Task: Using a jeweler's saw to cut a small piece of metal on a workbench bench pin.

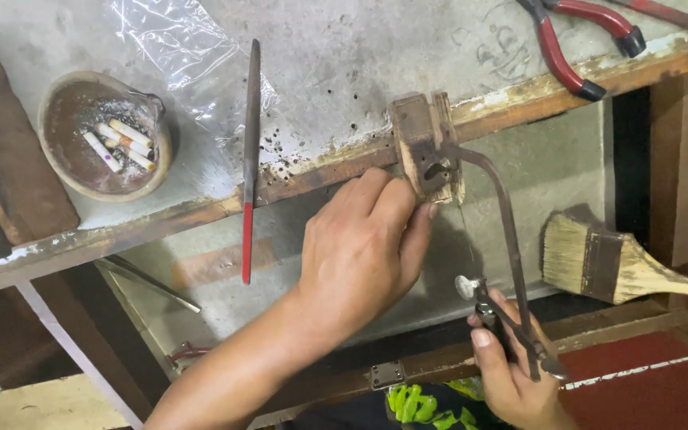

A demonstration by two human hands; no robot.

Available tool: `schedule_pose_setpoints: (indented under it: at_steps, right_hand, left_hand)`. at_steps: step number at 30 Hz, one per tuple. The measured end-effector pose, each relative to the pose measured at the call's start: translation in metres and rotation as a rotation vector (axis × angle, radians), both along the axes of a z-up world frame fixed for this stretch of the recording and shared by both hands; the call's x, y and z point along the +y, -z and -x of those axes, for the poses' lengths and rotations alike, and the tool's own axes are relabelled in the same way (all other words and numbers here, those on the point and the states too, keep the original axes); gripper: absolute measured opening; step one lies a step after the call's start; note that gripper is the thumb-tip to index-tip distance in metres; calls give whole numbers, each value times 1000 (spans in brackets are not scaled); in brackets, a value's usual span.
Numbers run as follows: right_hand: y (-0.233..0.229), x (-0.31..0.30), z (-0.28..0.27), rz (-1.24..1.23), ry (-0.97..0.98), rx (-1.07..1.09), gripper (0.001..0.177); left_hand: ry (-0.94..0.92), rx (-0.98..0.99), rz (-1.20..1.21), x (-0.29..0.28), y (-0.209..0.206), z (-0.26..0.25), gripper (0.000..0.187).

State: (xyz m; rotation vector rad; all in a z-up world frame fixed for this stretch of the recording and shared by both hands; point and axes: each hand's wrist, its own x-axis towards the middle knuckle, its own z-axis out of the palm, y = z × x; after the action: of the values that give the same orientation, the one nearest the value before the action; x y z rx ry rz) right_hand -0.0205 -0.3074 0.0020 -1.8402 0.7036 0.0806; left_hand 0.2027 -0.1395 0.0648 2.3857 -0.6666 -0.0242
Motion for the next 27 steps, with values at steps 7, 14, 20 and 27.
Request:
schedule_pose_setpoints:
  at_steps: [7,14,20,27]
  right_hand:
    - [-4,21,-10,22,25,-152,49]
    - [3,17,-10,185,-218,-218,49]
    - [5,32,-13,8,-53,-192,47]
    - [11,38,-4,-65,59,-107,53]
  left_hand:
    - [-16,28,-10,-1,0,0,25]
    - [-10,31,-25,0,1,-2,24]
    - [-12,74,-54,0,-3,-3,24]
    - [-3,24,-10,0,-1,-3,26]
